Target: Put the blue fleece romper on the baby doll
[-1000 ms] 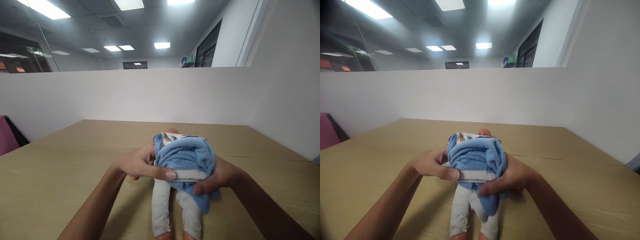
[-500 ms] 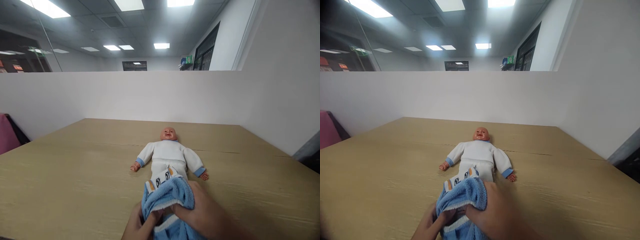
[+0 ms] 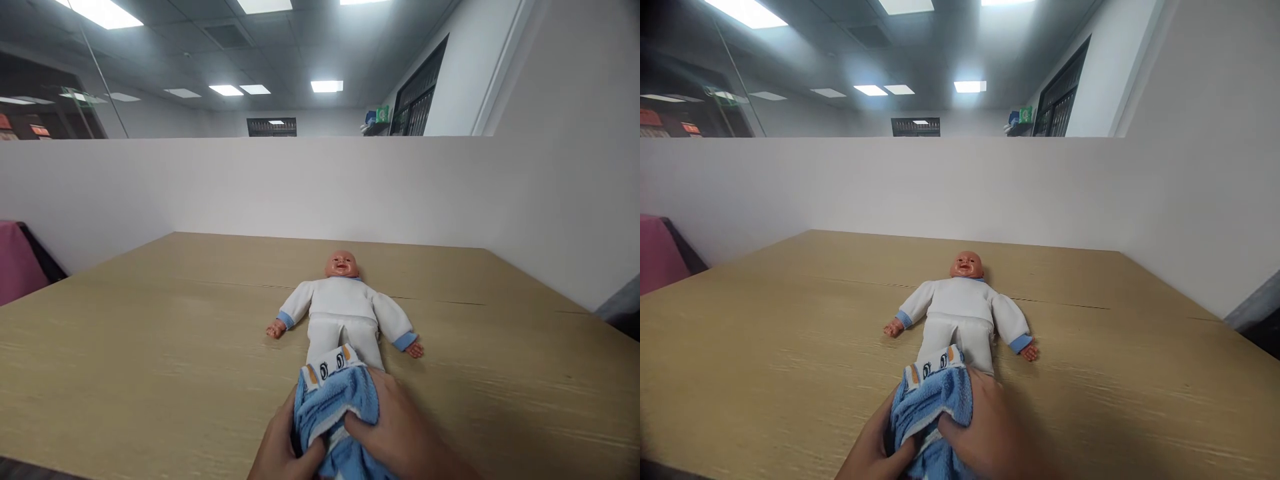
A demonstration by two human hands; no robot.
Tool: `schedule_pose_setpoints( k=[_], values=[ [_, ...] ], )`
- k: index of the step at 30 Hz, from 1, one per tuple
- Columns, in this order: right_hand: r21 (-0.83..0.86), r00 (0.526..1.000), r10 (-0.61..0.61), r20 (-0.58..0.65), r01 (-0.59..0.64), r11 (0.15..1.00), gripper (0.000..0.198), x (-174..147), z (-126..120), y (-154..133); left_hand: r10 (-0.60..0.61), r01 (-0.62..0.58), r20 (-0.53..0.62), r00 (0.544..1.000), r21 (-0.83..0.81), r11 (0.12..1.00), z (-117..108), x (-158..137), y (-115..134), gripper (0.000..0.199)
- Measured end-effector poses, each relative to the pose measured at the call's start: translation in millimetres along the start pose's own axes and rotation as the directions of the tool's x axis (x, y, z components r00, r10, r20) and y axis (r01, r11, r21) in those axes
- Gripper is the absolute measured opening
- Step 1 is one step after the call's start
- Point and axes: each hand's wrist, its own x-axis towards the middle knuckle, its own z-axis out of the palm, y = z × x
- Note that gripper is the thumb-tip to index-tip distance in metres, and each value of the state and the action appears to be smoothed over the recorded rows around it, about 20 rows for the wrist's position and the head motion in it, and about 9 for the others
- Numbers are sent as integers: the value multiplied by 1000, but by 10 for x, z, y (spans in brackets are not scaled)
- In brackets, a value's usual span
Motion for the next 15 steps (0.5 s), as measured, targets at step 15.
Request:
schedule_pose_setpoints(
  k=[15],
  values=[
    [77,995,-78,58,74,994,16,103,-195,-236,59,-61,14,998,191,980,-142,78,146,65]
  ],
)
